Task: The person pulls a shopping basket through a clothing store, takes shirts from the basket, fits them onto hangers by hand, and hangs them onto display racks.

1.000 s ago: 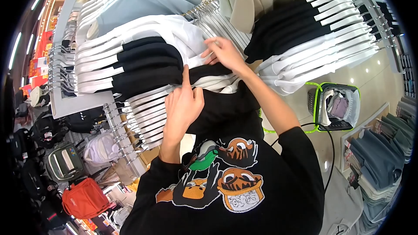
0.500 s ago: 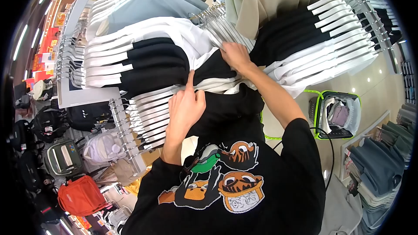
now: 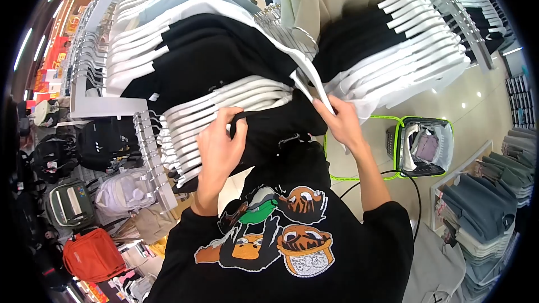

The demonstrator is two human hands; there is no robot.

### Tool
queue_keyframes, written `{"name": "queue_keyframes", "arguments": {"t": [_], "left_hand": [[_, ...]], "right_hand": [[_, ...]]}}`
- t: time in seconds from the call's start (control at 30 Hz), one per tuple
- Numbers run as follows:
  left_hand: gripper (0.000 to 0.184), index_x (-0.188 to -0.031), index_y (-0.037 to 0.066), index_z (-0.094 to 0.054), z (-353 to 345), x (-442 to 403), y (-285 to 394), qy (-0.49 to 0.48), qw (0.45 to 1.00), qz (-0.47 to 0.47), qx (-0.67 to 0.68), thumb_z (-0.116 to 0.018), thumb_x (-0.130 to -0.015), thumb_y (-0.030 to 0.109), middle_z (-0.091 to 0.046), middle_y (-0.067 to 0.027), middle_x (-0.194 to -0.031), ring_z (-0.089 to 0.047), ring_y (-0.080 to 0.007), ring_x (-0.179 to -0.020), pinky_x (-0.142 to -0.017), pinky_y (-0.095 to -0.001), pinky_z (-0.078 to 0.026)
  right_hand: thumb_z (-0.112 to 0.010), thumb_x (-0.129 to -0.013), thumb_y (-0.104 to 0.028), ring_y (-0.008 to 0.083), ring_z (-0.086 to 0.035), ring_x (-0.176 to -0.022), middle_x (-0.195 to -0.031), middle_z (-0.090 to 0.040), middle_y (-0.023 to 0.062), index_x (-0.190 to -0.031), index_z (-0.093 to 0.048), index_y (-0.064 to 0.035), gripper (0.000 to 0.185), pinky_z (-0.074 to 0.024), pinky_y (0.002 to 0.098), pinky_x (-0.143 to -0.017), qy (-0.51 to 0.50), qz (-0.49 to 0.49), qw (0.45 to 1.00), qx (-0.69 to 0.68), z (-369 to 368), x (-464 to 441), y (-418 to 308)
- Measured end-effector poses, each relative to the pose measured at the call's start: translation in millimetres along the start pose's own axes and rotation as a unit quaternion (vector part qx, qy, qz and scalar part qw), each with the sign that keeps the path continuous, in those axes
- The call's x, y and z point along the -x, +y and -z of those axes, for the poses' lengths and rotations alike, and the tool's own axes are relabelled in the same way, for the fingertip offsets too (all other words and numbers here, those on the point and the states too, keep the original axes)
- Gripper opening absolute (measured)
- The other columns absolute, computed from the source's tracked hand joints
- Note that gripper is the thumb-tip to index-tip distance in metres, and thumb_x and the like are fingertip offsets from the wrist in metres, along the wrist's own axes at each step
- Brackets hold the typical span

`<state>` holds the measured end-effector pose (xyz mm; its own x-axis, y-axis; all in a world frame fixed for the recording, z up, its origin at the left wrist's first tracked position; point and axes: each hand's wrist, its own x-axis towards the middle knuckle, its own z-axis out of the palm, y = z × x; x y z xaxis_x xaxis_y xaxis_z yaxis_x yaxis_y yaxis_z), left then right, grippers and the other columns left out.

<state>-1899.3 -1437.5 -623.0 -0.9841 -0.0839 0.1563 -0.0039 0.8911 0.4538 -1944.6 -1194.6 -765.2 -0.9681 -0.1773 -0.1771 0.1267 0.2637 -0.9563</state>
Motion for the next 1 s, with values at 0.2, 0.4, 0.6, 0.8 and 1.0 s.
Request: {"name": "queue_keyframes", "arguments": {"t": [0.2, 0.4, 0.6, 0.8, 1.0], "left_hand": [[0.021, -0.101, 0.009, -0.067, 17.1, 33.8, 5.7, 0.07, 0.99, -0.119, 0.016, -0.071, -0.081, 0.002, -0.065, -0.0087, -0.092, -0.064, -0.0268, -0.08, -0.059, -0.0369, -0.048], [0.016, -0.103, 0.003, -0.067, 33.8, 92.7, -1.2, 0.018, 0.983, -0.015, 0.182, -0.067, -0.088, -0.002, -0.061, -0.0066, -0.09, -0.057, -0.0161, -0.066, -0.058, -0.0259, -0.045], [0.019, -0.113, -0.001, -0.066, 40.2, 144.6, -23.4, -0.034, 0.898, 0.163, 0.406, -0.061, -0.098, 0.007, -0.066, -0.0035, -0.09, -0.059, -0.0092, -0.075, -0.068, -0.0244, -0.049], [0.026, -0.11, -0.004, -0.065, 55.7, 165.4, -42.8, -0.095, 0.755, 0.26, 0.595, -0.054, -0.097, 0.016, -0.066, -0.006, -0.102, -0.063, -0.0139, -0.093, -0.081, -0.033, -0.053], [0.022, -0.096, 0.0, -0.062, 74.3, 184.5, -40.8, -0.085, 0.979, 0.127, 0.133, -0.05, -0.098, 0.019, -0.065, -0.0096, -0.089, -0.061, -0.0221, -0.082, -0.072, -0.0372, -0.049]], "right_hand": [[-0.068, -0.096, -0.022, 0.0078, -0.043, -0.055, -0.059, -0.047, -0.0008, -0.075, -0.061, 0.0006, 0.031, -0.0355, 0.0303, -0.052, 0.103, 0.06, 0.992, -0.036, 10.6, 79.1, 42.2], [-0.058, -0.105, -0.024, 0.0006, -0.029, -0.052, -0.061, -0.035, -0.0103, -0.093, -0.059, -0.005, 0.022, -0.0204, 0.023, -0.047, 0.2, -0.047, 0.956, -0.209, 6.8, 138.3, 38.1], [-0.05, -0.108, -0.027, 0.0005, -0.027, -0.051, -0.063, -0.034, -0.0087, -0.082, -0.048, -0.0079, 0.033, -0.0177, 0.0223, -0.045, 0.212, 0.051, 0.964, -0.15, 8.9, 235.5, 57.9], [-0.054, -0.106, -0.024, -0.0003, -0.029, -0.054, -0.066, -0.037, -0.0101, -0.099, -0.059, -0.0022, 0.024, -0.0198, 0.0219, -0.048, 0.192, -0.056, 0.966, -0.167, 19.4, 301.8, 25.9], [-0.063, -0.102, -0.027, 0.0001, -0.034, -0.058, -0.068, -0.048, -0.0079, -0.099, -0.07, -0.0004, 0.028, -0.0239, 0.0228, -0.051, 0.192, -0.05, 0.979, -0.043, 17.9, 323.4, 38.0]]}}
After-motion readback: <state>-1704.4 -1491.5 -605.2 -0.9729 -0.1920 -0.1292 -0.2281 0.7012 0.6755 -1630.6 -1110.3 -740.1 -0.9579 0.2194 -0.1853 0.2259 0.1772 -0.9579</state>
